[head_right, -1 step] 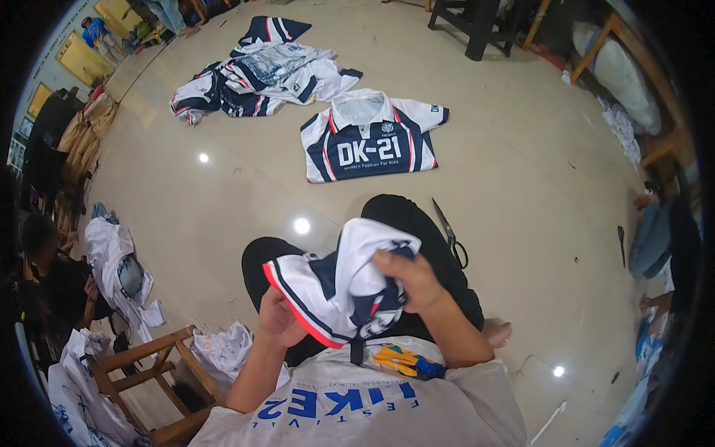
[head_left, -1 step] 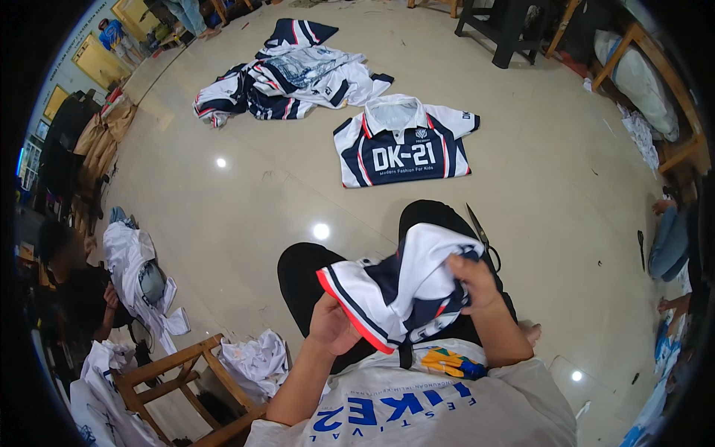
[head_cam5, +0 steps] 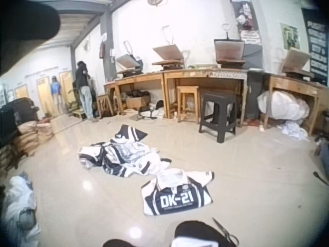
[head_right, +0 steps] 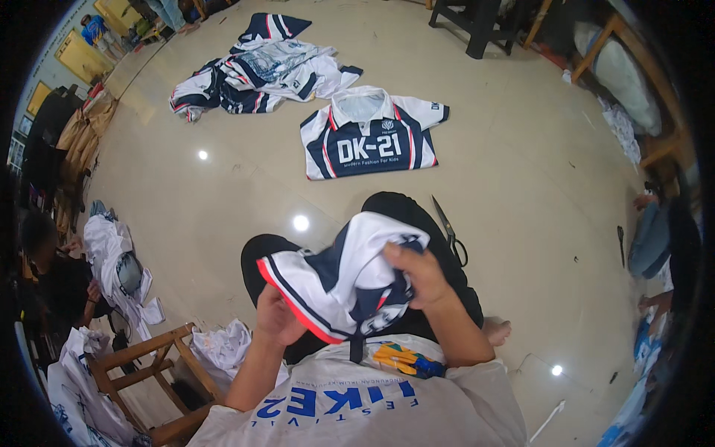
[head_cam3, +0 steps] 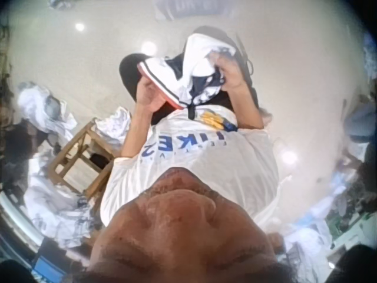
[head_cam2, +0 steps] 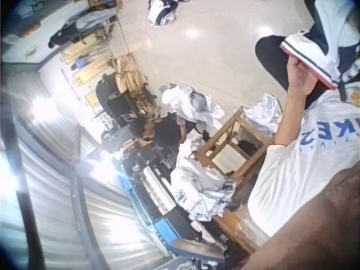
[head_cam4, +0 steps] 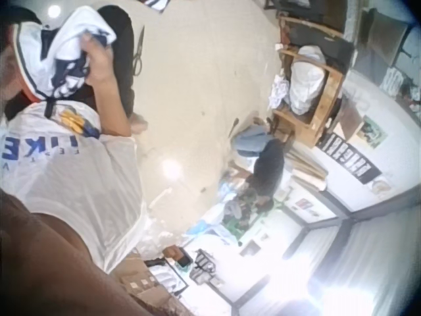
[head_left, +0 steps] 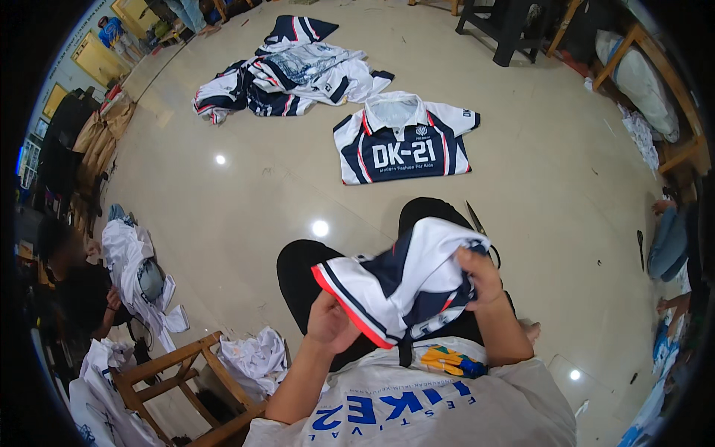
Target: The person sits on the floor and uses scissors to trim loose threads and excess fabric from the collar and seams of a sports jersey. They handle the garment with both hands, turning it over to access different areas while cutting.
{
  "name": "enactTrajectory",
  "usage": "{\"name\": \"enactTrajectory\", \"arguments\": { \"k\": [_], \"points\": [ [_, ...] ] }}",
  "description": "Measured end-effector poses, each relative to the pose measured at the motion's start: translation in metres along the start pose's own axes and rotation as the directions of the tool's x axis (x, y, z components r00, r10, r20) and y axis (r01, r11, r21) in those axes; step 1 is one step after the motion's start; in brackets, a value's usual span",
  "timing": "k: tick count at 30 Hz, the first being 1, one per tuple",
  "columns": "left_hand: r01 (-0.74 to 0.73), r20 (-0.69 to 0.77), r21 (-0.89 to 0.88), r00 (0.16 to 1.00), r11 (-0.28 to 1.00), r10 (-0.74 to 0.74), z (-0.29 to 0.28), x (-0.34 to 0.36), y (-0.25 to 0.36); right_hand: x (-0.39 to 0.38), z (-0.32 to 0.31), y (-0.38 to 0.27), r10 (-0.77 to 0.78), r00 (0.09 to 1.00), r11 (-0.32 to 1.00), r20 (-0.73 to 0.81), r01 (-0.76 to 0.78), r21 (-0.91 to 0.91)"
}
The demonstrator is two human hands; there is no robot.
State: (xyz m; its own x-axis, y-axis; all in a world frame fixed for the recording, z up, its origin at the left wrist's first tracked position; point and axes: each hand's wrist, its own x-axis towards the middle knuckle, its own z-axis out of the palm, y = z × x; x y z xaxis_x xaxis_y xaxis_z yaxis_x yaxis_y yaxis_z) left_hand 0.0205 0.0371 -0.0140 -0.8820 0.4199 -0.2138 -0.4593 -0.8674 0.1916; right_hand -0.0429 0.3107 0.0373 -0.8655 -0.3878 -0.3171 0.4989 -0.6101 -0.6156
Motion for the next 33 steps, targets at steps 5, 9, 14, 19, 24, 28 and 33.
{"name": "enactTrajectory", "arguments": {
  "k": [5, 9, 14, 19, 24, 28, 33],
  "points": [
    [-0.069, 0.046, 0.11, 0.997, 0.992, 0.065, 0.017, 0.013, 0.016, 0.0, -0.016, -0.015, -0.05, 0.995, 0.998, -0.09, 0.046, -0.04],
    [0.044, 0.053, 0.127, 0.997, 0.991, -0.051, 0.042, 0.032, 0.02, 0.001, -0.027, -0.015, -0.075, 0.983, 0.982, -0.17, 0.044, -0.181],
    [-0.036, -0.213, 0.361, 0.97, 0.932, 0.12, 0.039, 0.032, 0.011, -0.012, -0.046, -0.03, -0.123, 0.961, 0.874, -0.248, -0.014, -0.486],
    [-0.009, -0.246, 0.397, 0.963, 0.918, 0.115, 0.034, 0.03, 0.009, -0.009, -0.049, -0.043, -0.293, 0.948, 0.383, -0.127, -0.006, -0.924],
    [0.084, -0.127, 0.287, 0.991, 0.954, -0.049, 0.011, 0.017, 0.007, -0.006, -0.006, -0.032, -0.494, 0.825, 0.276, 0.275, 0.449, -0.85],
    [0.123, -0.086, 0.296, 0.991, 0.947, -0.101, 0.016, 0.01, 0.006, 0.024, 0.017, -0.013, -0.288, 0.873, 0.328, 0.393, 0.475, -0.817],
    [0.034, -0.149, 0.44, 0.988, 0.897, 0.035, 0.029, 0.005, 0.025, 0.047, 0.027, 0.004, 0.118, 0.938, 0.768, 0.327, 0.123, -0.629]
  ]
}}
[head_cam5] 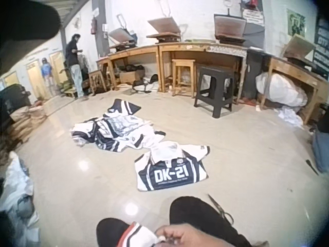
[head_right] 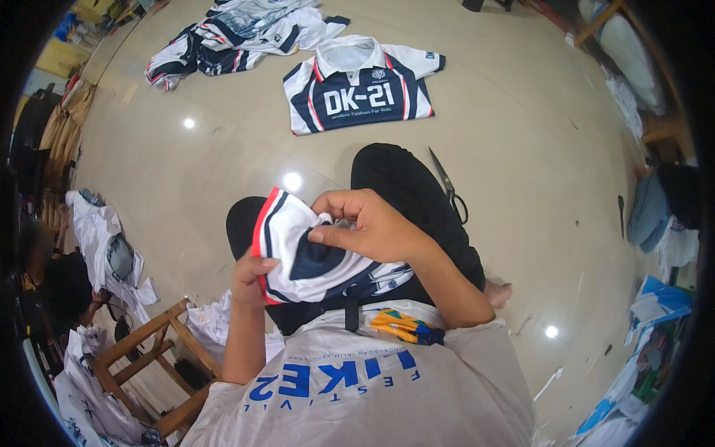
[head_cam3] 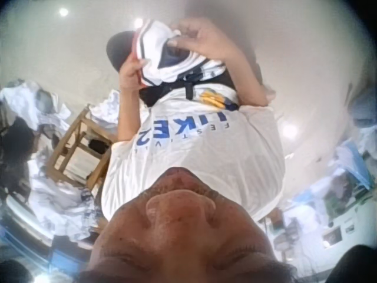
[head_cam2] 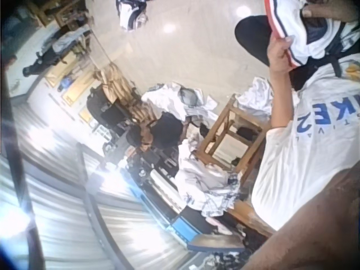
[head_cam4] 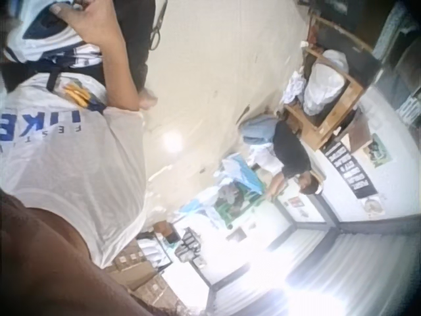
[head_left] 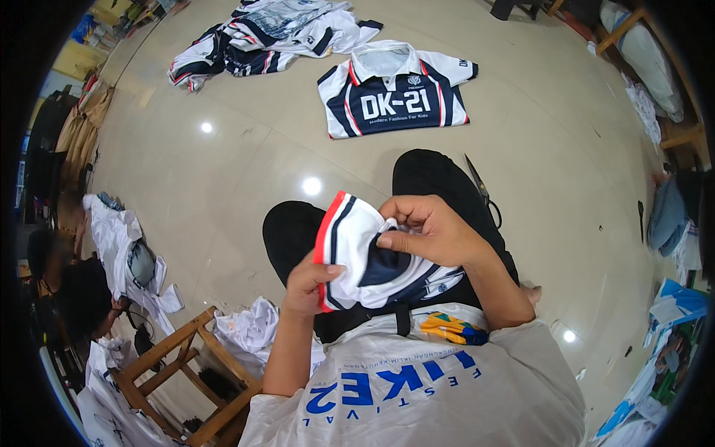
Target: The person sits on the floor and uses scissors to trim loose threads and excess fabric from the collar and seams of a sports jersey. They handle the garment with both hands, turning it over to access different areas while cutting.
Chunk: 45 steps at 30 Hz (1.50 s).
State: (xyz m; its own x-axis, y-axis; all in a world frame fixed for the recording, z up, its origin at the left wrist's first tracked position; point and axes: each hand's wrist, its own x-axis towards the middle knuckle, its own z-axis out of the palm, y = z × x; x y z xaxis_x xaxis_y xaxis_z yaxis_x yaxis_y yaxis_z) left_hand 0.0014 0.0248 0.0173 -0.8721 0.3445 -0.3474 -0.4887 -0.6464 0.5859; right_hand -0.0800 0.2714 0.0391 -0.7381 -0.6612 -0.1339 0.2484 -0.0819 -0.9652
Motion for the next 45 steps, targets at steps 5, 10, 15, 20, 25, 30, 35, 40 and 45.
{"name": "enactTrajectory", "arguments": {
  "k": [5, 10, 15, 20, 25, 30, 35, 40, 45],
  "points": [
    [-0.109, -0.012, 0.205, 0.993, 0.973, 0.114, -0.015, -0.015, 0.034, 0.002, 0.005, -0.02, 0.007, 1.0, 0.999, -0.004, -0.007, 0.043],
    [-0.26, -0.076, 0.274, 0.954, 0.926, 0.29, -0.017, -0.031, 0.057, 0.013, 0.0, -0.027, -0.041, 0.976, 0.983, 0.214, 0.078, -0.167],
    [-0.492, -0.316, 0.305, 0.755, 0.815, 0.575, -0.028, -0.056, 0.078, 0.028, -0.007, -0.036, -0.055, 0.93, 0.942, 0.362, 0.169, -0.29],
    [-0.421, -0.158, 0.274, 0.867, 0.865, 0.472, -0.02, -0.045, 0.075, 0.061, 0.035, -0.001, -0.394, 0.887, 0.903, 0.24, 0.422, -0.077],
    [-0.639, 0.081, -0.186, 0.747, 0.746, 0.66, -0.038, -0.033, 0.057, 0.079, 0.058, 0.022, -0.123, 0.873, 0.987, 0.471, 0.157, -0.033],
    [-0.499, 0.223, -0.26, 0.802, 0.826, 0.555, -0.061, -0.053, 0.078, 0.073, 0.035, 0.019, -0.053, 0.887, 0.995, 0.458, 0.086, -0.051],
    [-0.153, -0.162, 0.537, 0.947, 0.83, 0.279, -0.085, -0.07, 0.087, 0.066, 0.033, 0.02, -0.061, 0.923, 0.998, 0.381, 0.062, 0.011],
    [-0.073, -0.179, 0.903, 0.831, 0.422, 0.526, -0.078, -0.06, 0.059, 0.072, 0.054, 0.043, 0.022, 0.914, 0.996, 0.405, -0.054, 0.068],
    [-0.25, 0.208, 0.968, 0.801, -0.001, 0.562, -0.037, -0.045, 0.047, 0.075, 0.062, 0.029, 0.069, 0.913, 0.987, 0.402, -0.122, 0.107]
  ]
}}
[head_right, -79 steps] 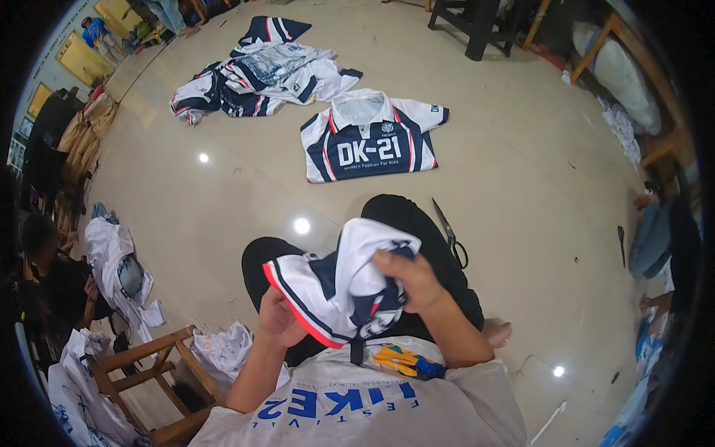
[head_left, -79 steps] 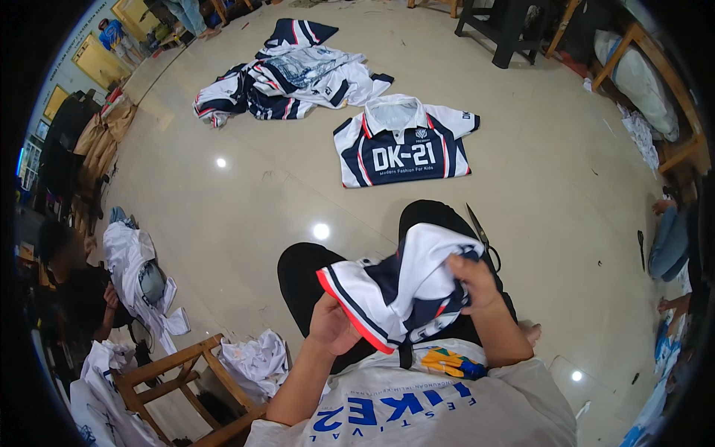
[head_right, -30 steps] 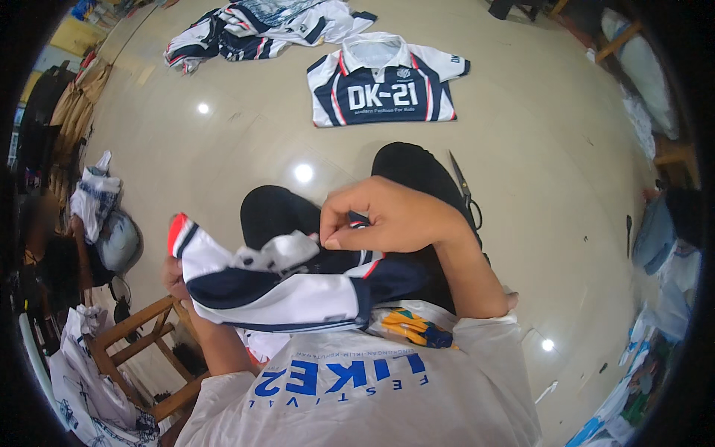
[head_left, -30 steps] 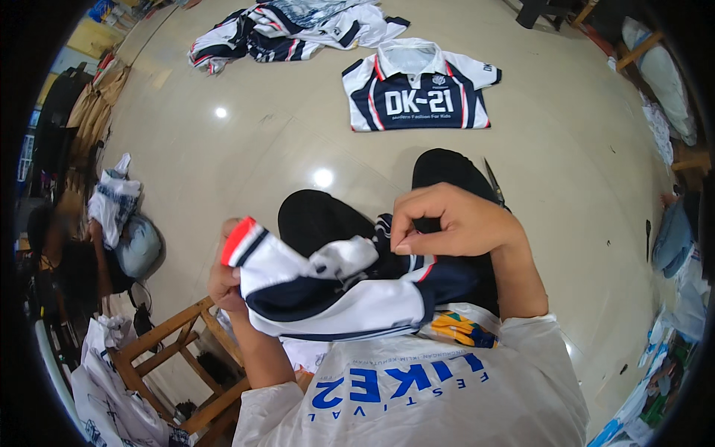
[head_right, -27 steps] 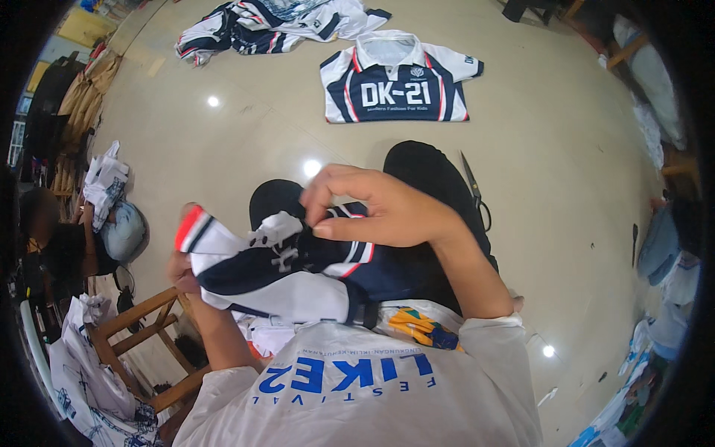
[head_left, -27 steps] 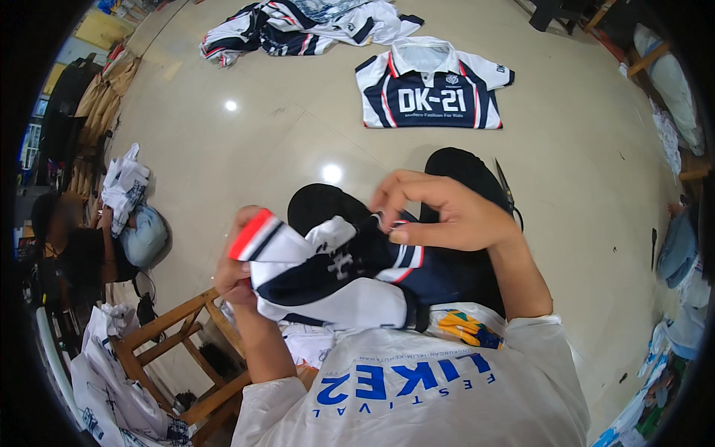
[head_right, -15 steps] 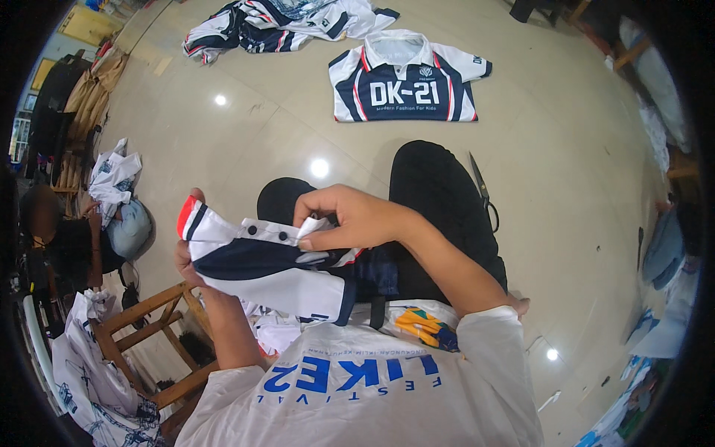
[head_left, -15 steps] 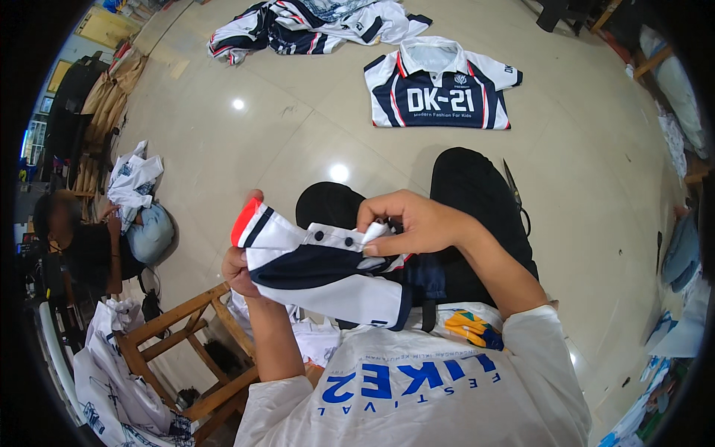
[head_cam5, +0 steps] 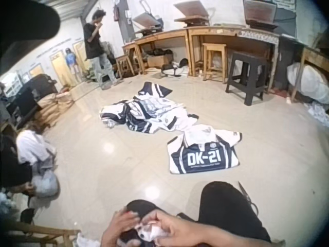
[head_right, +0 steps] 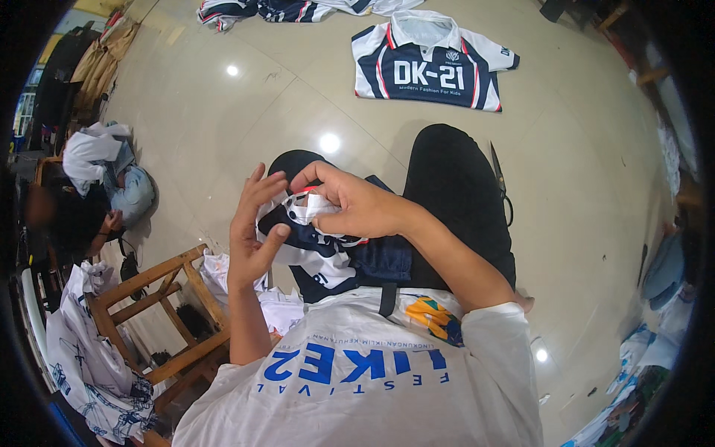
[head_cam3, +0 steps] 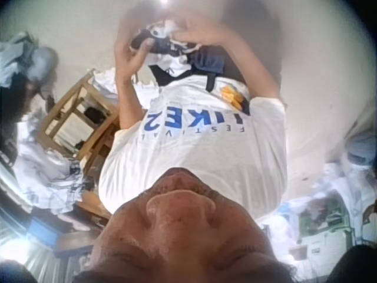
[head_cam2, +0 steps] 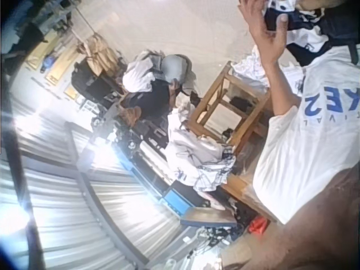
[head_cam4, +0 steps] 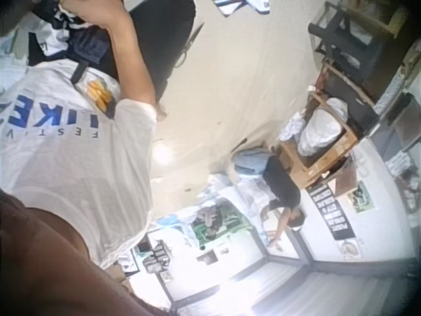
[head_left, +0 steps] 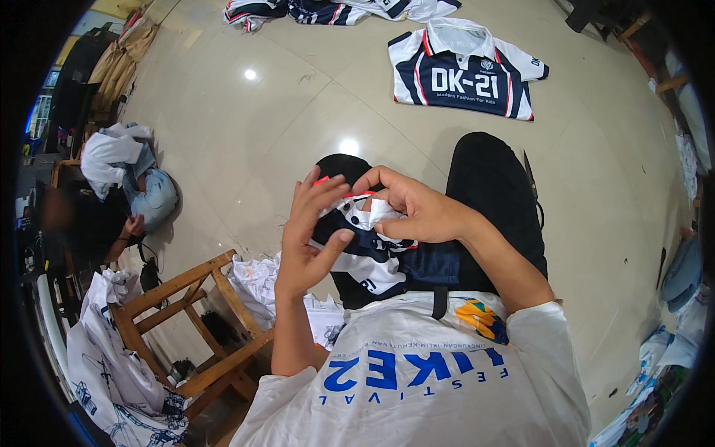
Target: The person sits on the floor and uses scissors to trim loose threads and excess fabric from the collar and seams of a sports jersey. They handle the garment with both hands, turning it over to access different areas while cutting.
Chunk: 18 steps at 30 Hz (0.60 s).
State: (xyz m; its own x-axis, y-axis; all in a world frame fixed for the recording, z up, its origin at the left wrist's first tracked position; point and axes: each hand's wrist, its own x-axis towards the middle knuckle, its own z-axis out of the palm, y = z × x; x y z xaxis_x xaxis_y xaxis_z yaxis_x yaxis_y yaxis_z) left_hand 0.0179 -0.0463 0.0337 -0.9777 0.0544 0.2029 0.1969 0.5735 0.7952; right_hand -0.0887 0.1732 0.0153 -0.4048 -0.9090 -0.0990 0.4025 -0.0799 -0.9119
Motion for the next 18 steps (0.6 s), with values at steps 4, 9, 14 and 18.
{"name": "enactTrajectory", "arguments": {
  "k": [4, 9, 14, 18],
  "points": [
    [-0.086, -0.013, 0.045, 0.996, 0.995, 0.087, 0.005, 0.004, 0.009, -0.005, -0.003, 0.002, -0.015, 1.0, 0.999, -0.011, 0.014, -0.051],
    [-0.136, -0.038, 0.13, 0.989, 0.982, 0.142, 0.009, 0.007, 0.011, -0.012, -0.002, -0.005, 0.0, 1.0, 0.997, -0.027, -0.002, -0.076],
    [-0.122, -0.011, 0.124, 0.992, 0.985, 0.124, 0.01, 0.01, 0.013, -0.014, -0.004, -0.013, 0.065, 0.998, 0.988, 0.016, -0.062, -0.141],
    [0.054, 0.035, -0.073, 0.998, 0.996, -0.052, 0.011, 0.008, 0.016, -0.014, -0.005, -0.009, 0.068, 0.996, 0.984, 0.051, -0.059, -0.166]
  ]
}}
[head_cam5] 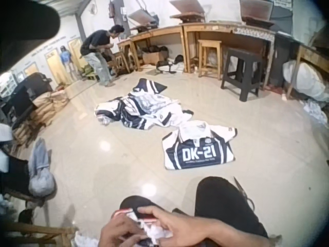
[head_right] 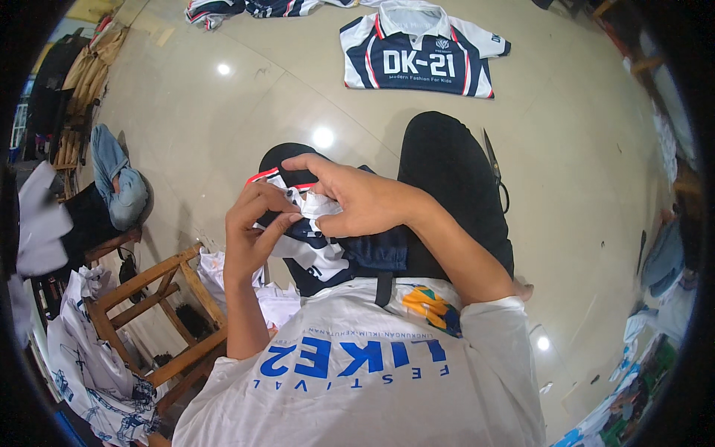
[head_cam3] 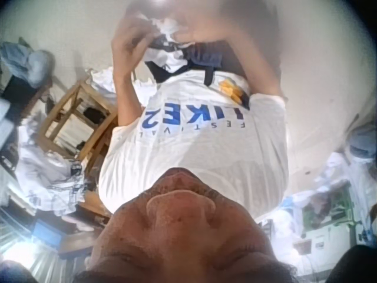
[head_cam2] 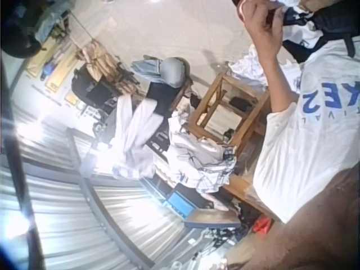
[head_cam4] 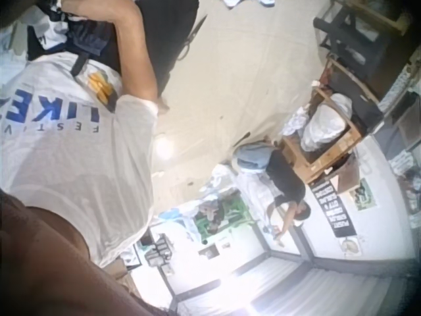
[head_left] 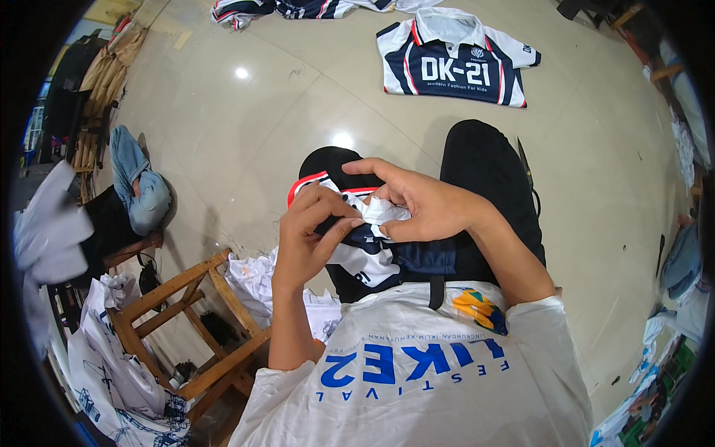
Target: The person sits on the floor and uses scissors to trim loose threads and excess fabric from the collar and seams of a sports jersey. They handle the garment with both hands, turning it over to access different areas while cutting.
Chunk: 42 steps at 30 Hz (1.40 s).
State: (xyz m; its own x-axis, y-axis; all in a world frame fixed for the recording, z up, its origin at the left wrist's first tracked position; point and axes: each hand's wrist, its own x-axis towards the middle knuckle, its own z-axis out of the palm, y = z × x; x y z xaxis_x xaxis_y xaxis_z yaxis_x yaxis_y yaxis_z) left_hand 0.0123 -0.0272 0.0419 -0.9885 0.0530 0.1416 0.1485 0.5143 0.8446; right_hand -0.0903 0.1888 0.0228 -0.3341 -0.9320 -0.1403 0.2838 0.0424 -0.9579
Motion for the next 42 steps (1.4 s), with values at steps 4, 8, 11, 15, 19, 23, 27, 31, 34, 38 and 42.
{"name": "enactTrajectory", "arguments": {
  "k": [4, 8, 11, 15, 19, 23, 27, 31, 34, 38, 42],
  "points": [
    [0.123, 0.026, -0.23, 0.992, 0.965, -0.12, 0.002, -0.002, -0.011, -0.002, 0.001, -0.003, -0.053, 0.998, 0.998, -0.015, 0.053, -0.03],
    [0.179, -0.046, -0.487, 0.972, 0.855, -0.229, 0.017, -0.01, -0.024, -0.006, -0.001, -0.004, -0.069, 0.997, 0.997, -0.029, 0.069, -0.017],
    [0.145, -0.125, -0.54, 0.96, 0.829, -0.249, 0.03, -0.011, -0.016, -0.01, -0.003, -0.001, -0.076, 0.996, 0.997, -0.047, 0.074, -0.025],
    [0.138, -0.137, -0.498, 0.962, 0.856, -0.234, 0.031, -0.012, -0.009, -0.011, -0.005, -0.004, -0.031, 0.999, 0.998, -0.038, 0.033, 0.056],
    [0.008, 0.0, -0.16, 1.0, 0.987, -0.008, 0.012, -0.006, -0.006, -0.01, -0.007, -0.006, 0.002, 1.0, 0.998, -0.025, 0.0, 0.06],
    [0.047, -0.021, -0.1, 0.999, 0.994, -0.05, 0.011, -0.004, 0.003, -0.007, -0.006, -0.001, 0.015, 0.999, 0.998, -0.047, -0.012, 0.062],
    [-0.011, -0.006, 0.016, 1.0, 1.0, 0.011, 0.01, 0.0, 0.0, -0.005, -0.003, 0.002, 0.006, 0.997, 0.998, -0.08, -0.001, 0.064],
    [0.026, 0.091, 0.056, 0.995, 0.998, -0.031, 0.004, 0.004, 0.001, -0.004, -0.004, 0.006, -0.003, 0.999, 0.999, -0.051, 0.005, 0.035],
    [0.06, 0.091, -0.035, 0.994, 0.998, -0.057, 0.008, 0.004, 0.0, -0.006, -0.005, 0.004, -0.02, 0.997, 0.999, -0.078, 0.022, 0.03],
    [0.031, 0.045, -0.053, 0.999, 0.998, -0.029, 0.017, 0.001, -0.006, -0.014, -0.013, 0.009, -0.133, 0.977, 0.988, -0.166, 0.118, -0.101],
    [0.102, -0.007, -0.116, 0.995, 0.988, -0.103, 0.021, -0.002, -0.014, -0.054, -0.05, 0.024, -0.215, 0.827, 0.926, -0.519, 0.003, -0.378]
  ]
}}
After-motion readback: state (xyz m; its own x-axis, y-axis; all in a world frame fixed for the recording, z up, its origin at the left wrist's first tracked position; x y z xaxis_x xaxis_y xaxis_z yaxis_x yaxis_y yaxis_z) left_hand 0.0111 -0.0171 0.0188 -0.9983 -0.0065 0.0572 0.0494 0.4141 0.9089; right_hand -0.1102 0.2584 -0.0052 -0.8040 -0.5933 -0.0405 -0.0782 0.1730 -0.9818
